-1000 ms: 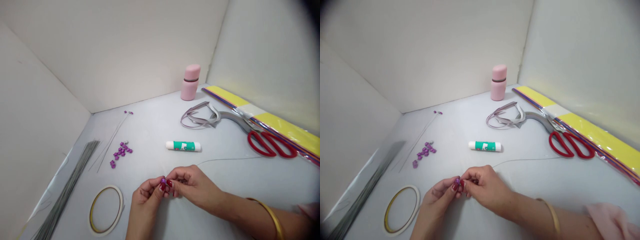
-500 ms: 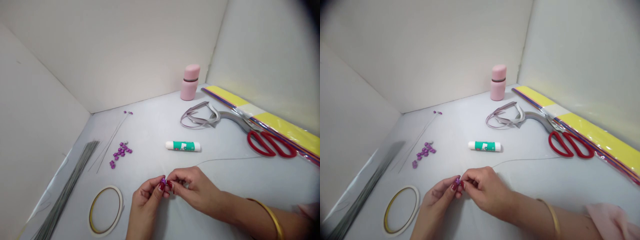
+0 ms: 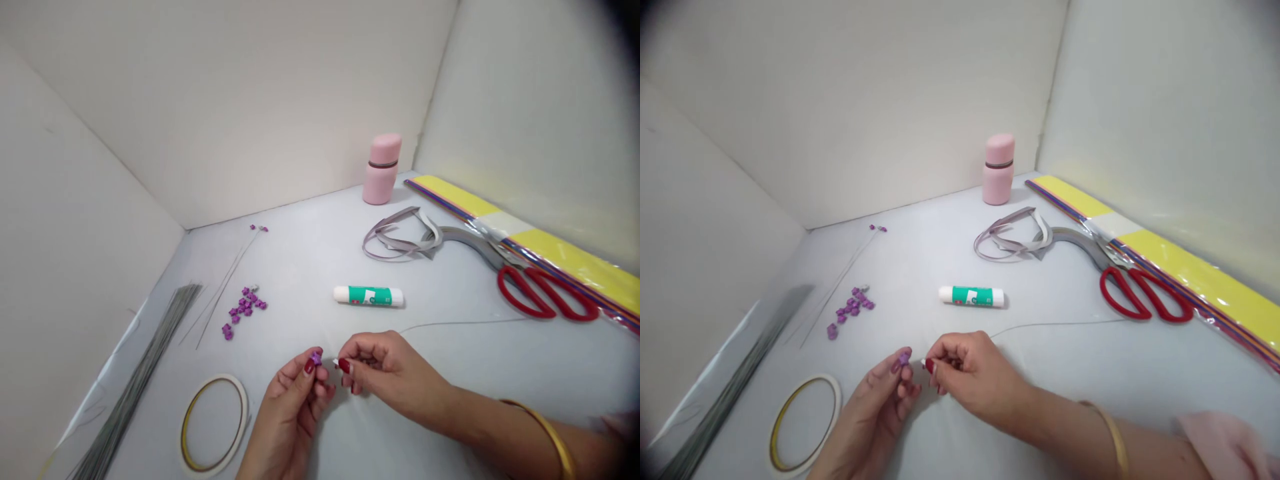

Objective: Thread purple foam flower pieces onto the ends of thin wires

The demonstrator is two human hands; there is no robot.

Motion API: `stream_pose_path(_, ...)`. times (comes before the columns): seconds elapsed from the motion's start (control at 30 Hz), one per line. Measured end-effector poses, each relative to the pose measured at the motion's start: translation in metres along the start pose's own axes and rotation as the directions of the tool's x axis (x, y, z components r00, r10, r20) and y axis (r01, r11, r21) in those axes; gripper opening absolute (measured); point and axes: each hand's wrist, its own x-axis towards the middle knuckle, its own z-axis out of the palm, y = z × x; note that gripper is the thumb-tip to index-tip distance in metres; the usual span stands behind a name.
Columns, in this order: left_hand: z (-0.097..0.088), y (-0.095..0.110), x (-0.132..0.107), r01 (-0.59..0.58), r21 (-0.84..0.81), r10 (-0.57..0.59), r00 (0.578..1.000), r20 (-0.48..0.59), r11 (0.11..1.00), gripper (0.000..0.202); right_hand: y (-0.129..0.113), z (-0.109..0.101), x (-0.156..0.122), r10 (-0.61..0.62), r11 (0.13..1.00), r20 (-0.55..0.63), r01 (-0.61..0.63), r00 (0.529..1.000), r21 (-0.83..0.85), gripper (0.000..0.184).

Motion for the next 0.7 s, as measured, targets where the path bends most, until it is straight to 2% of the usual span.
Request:
stream_pose_path(0.07,-0.003,0.003,0.0,-0.03,-0.022,0.029,0.999,-0.037,0.999,0.013,-0.001,-0.002,-0.001,-0.009,0.999,0.043,0.011,0.999,-0.046,0.014)
stream_pose_path(0.13,-0.005,0.007,0.001,-0.053,-0.042,0.051,0.997,-0.058,0.998,0.018,-0.003,-0.005,-0.004,-0.016,0.989,0.185,0.042,0.983,-0.139,0.014)
stream_pose_path(0.17,-0.006,0.008,0.002,-0.063,-0.052,0.059,0.996,-0.07,0.997,0.021,-0.005,-0.008,-0.007,-0.025,0.977,0.284,0.084,0.958,-0.198,0.013)
stream_pose_path(0.23,-0.006,0.011,0.002,-0.078,-0.063,0.072,0.993,-0.092,0.995,0.024,-0.011,-0.014,-0.011,-0.062,0.92,0.473,0.234,0.879,-0.314,0.011)
stream_pose_path(0.27,-0.006,0.013,0.002,-0.085,-0.064,0.079,0.992,-0.101,0.994,0.025,-0.014,-0.017,-0.012,-0.078,0.874,0.533,0.315,0.842,-0.37,0.014)
stream_pose_path(0.3,-0.005,0.013,0.002,-0.088,-0.06,0.081,0.991,-0.107,0.994,0.025,-0.017,-0.022,-0.012,-0.088,0.819,0.557,0.378,0.826,-0.432,0.017)
stream_pose_path(0.33,-0.004,0.014,0.001,-0.087,-0.056,0.08,0.99,-0.113,0.995,0.024,-0.019,-0.026,-0.012,-0.089,0.758,0.538,0.408,0.838,-0.51,0.017)
stream_pose_path(0.37,-0.003,0.013,0.001,-0.082,-0.05,0.075,0.99,-0.116,0.995,0.024,-0.021,-0.031,-0.01,-0.092,0.688,0.485,0.408,0.87,-0.6,0.012)
stream_pose_path(0.43,-0.001,0.012,0.0,-0.065,-0.036,0.061,0.991,-0.118,0.997,0.024,-0.022,-0.041,-0.005,-0.139,0.514,0.323,0.347,0.936,-0.785,0.005)
stream_pose_path(0.47,-0.001,0.011,0.0,-0.06,-0.028,0.056,0.992,-0.114,0.998,0.024,-0.02,-0.045,-0.003,-0.187,0.418,0.26,0.317,0.947,-0.852,0.004)
stream_pose_path(0.53,-0.001,0.009,0.001,-0.057,-0.016,0.055,0.993,-0.102,0.998,0.024,-0.015,-0.05,0.002,-0.273,0.262,0.231,0.303,0.934,-0.916,0.004)
stream_pose_path(0.57,-0.002,0.008,0.002,-0.057,-0.013,0.056,0.994,-0.093,0.998,0.023,-0.011,-0.051,0.005,-0.292,0.216,0.251,0.319,0.923,-0.923,0.005)
stream_pose_path(0.7,-0.006,0.005,0.005,-0.059,-0.011,0.059,0.997,-0.057,0.998,0.019,0.005,-0.05,0.01,-0.303,0.151,0.342,0.399,0.889,-0.904,0.019)
